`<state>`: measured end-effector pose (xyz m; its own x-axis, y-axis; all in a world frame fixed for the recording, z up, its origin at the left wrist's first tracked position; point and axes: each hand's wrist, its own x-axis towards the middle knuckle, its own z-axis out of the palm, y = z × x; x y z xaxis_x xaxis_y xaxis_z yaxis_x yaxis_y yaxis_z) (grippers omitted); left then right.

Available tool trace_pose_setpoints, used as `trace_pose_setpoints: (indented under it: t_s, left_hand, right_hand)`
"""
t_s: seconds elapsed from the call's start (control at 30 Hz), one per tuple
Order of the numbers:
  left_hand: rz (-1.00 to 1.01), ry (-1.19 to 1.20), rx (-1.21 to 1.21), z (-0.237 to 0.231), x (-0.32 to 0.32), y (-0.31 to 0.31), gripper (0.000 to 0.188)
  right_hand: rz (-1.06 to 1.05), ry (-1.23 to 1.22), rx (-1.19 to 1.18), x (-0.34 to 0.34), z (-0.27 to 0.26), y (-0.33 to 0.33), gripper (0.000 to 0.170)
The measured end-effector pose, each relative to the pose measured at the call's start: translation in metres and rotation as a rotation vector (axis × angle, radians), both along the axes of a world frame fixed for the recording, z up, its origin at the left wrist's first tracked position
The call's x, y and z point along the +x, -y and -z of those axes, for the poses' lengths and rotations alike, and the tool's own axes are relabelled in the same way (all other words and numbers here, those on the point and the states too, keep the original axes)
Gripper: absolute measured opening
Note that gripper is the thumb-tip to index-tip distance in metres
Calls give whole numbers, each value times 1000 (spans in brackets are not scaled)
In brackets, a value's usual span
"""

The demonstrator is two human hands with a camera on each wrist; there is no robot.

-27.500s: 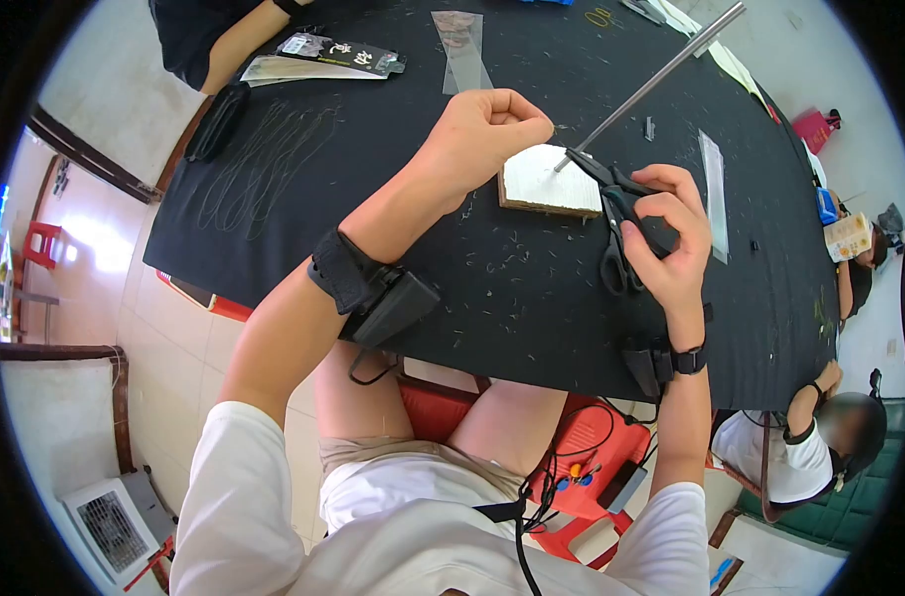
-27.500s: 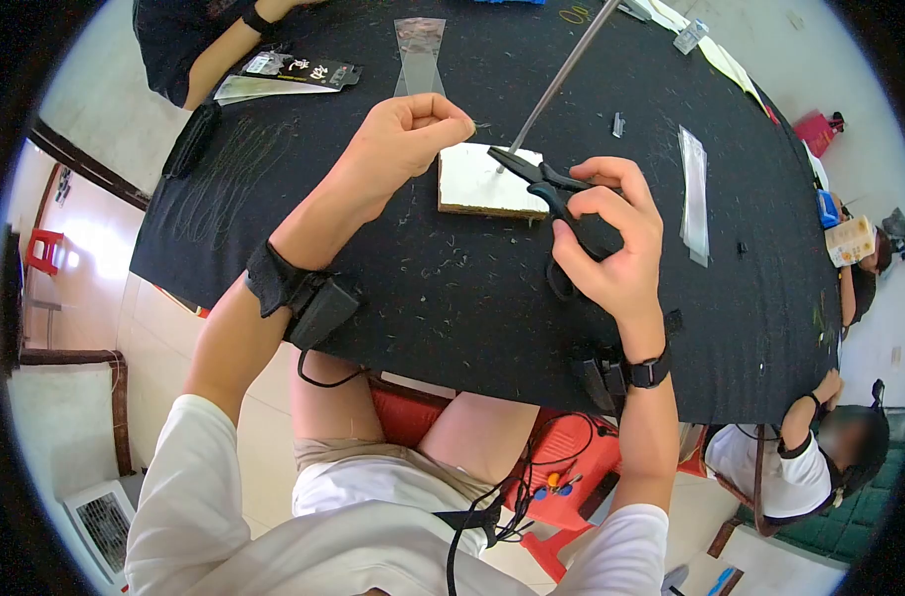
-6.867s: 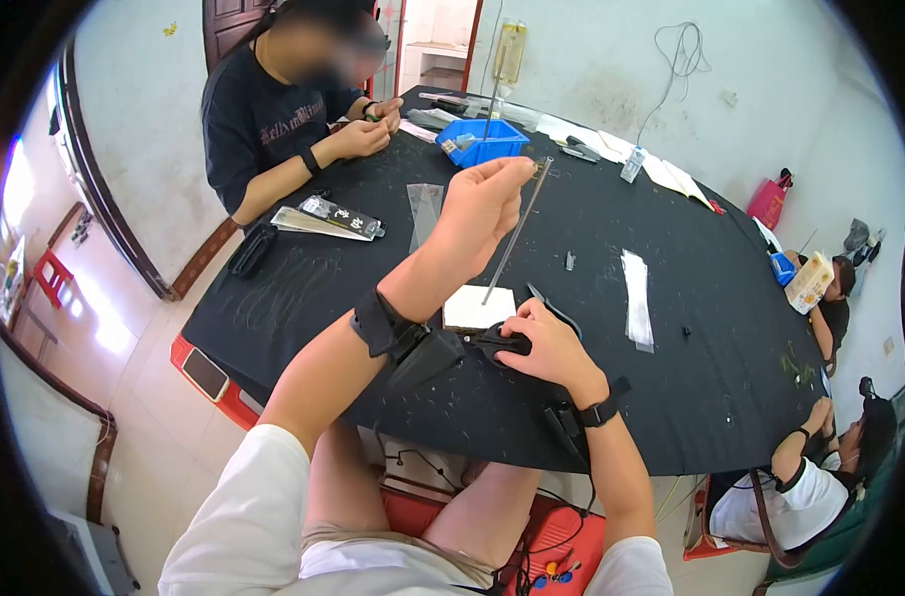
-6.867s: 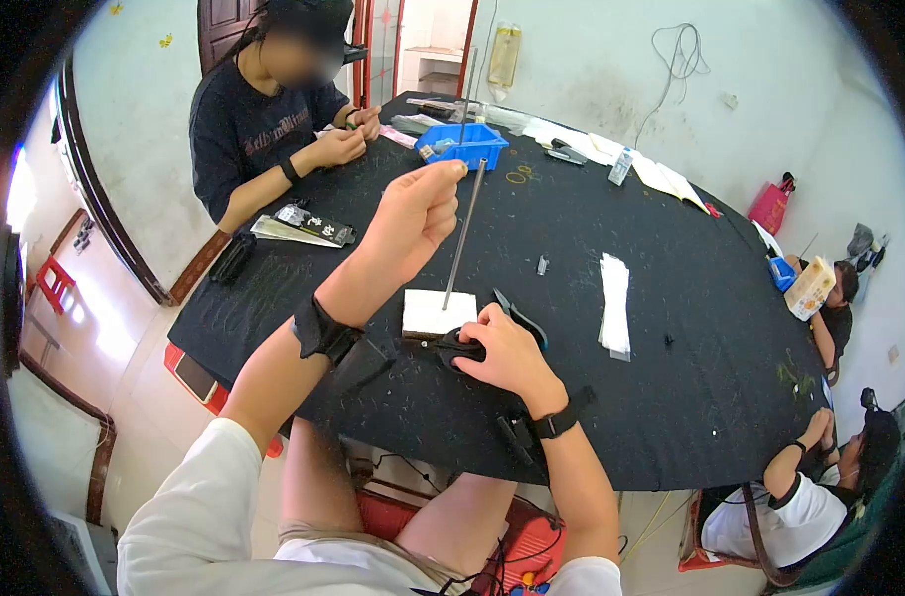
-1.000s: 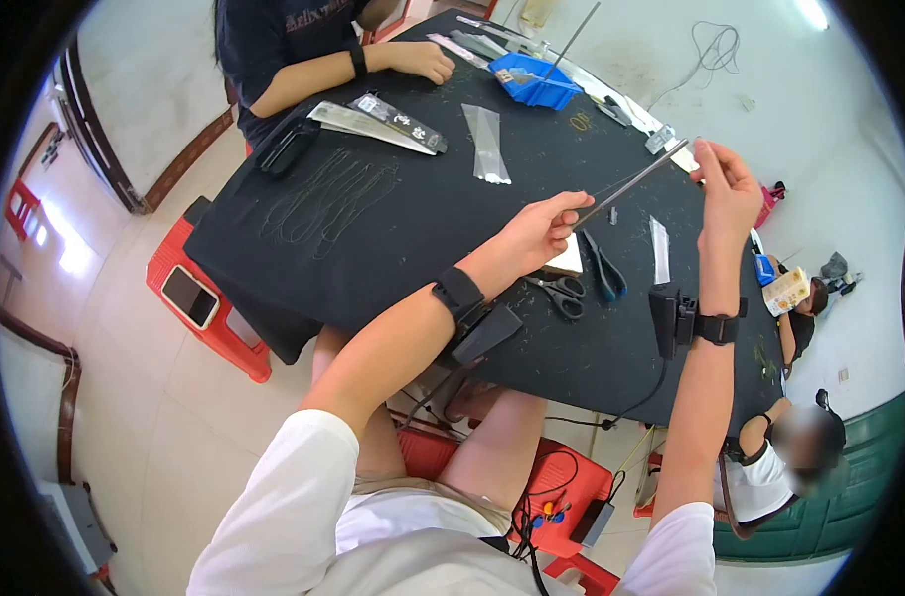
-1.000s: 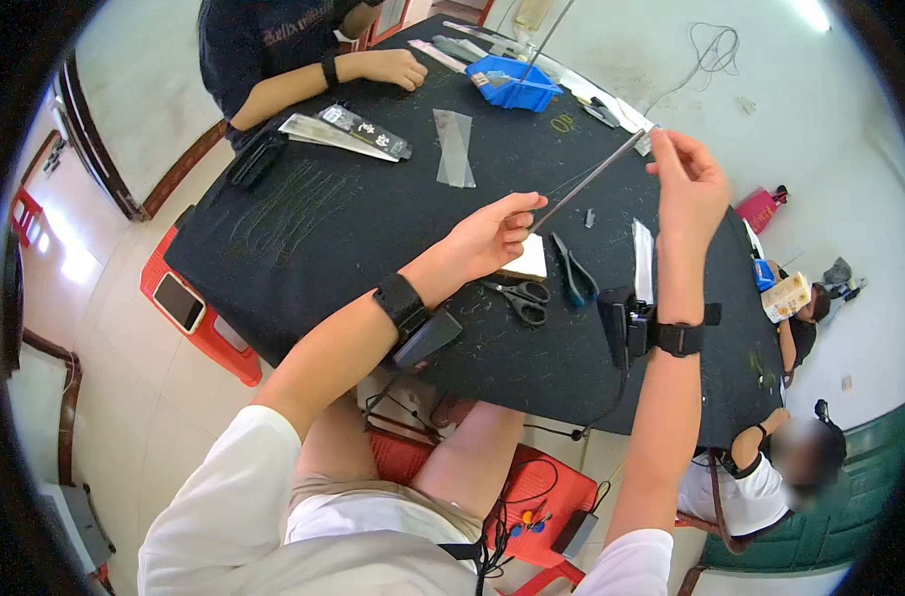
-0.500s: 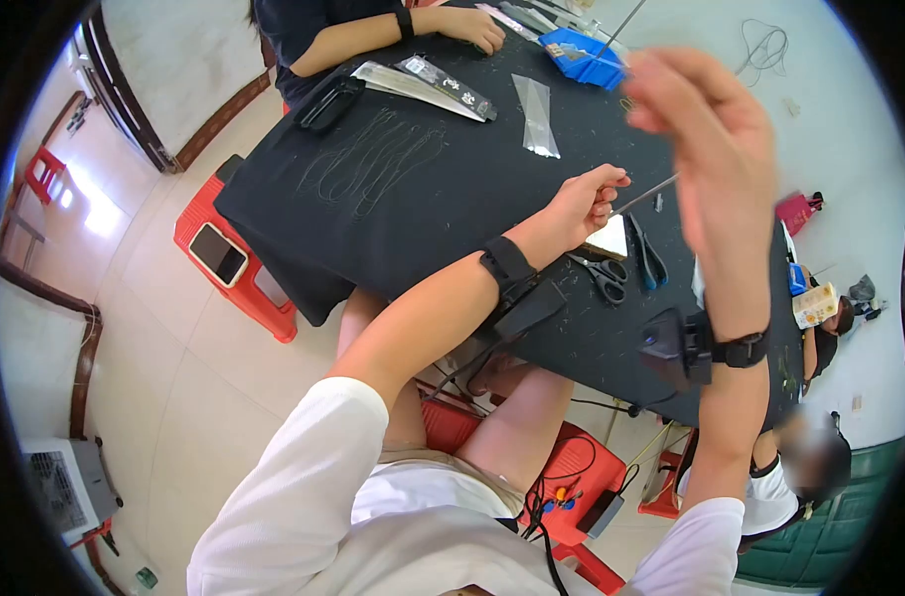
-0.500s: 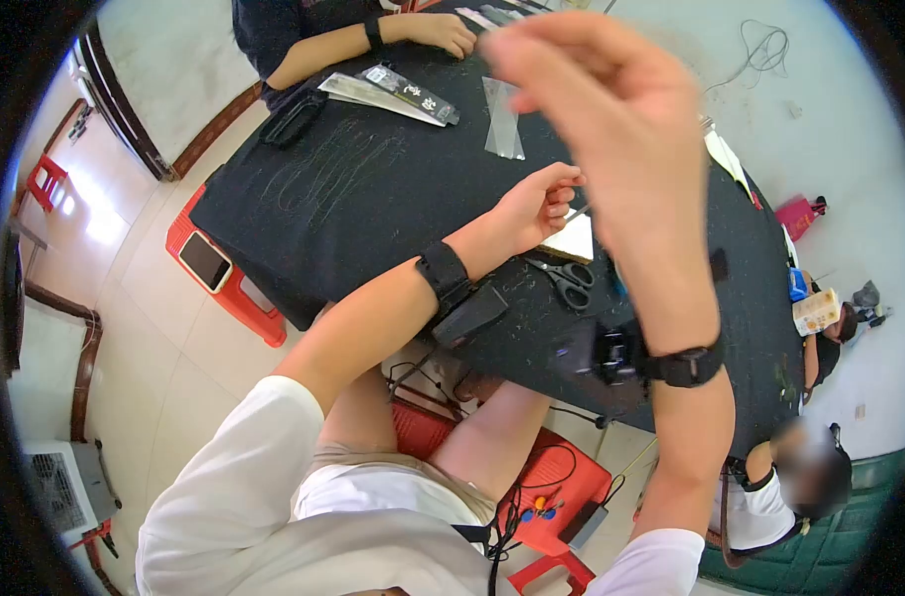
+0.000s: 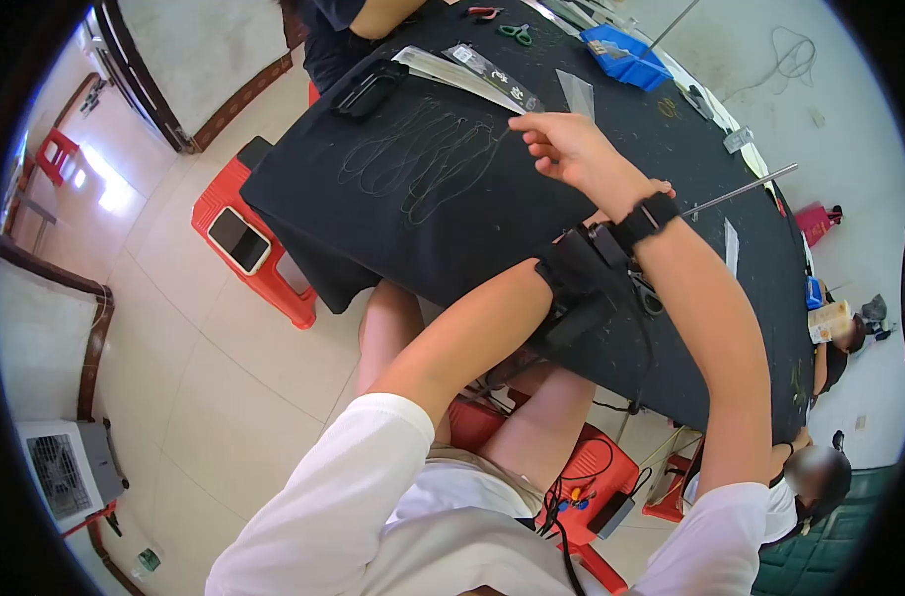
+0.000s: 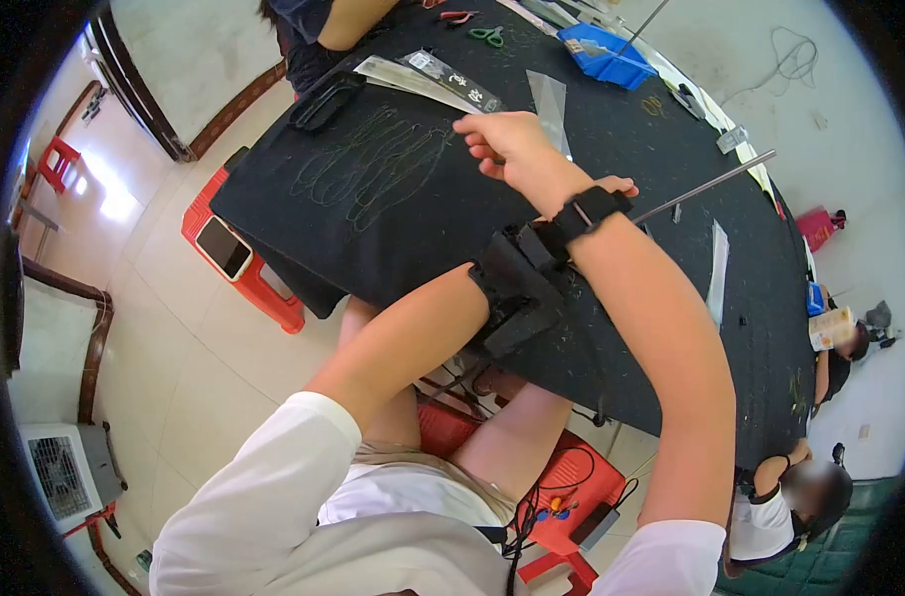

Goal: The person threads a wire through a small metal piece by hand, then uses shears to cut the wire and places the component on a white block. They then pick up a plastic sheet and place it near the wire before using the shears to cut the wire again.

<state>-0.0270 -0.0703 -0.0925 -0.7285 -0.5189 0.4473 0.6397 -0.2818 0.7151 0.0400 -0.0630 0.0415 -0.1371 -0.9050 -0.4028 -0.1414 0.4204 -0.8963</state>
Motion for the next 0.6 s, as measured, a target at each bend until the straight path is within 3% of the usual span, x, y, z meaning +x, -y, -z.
trace_pose_setpoints:
  t_s: [0.17,0.6]
  left_hand:
    - [-113,-16,-71,4,-2,7,15]
    - [-401,-64,-251,-8,-38,19,13]
  right_hand:
    - [6,-172,198,-8,16,25,19]
    - [-68,-364,105,-9,24,35,14]
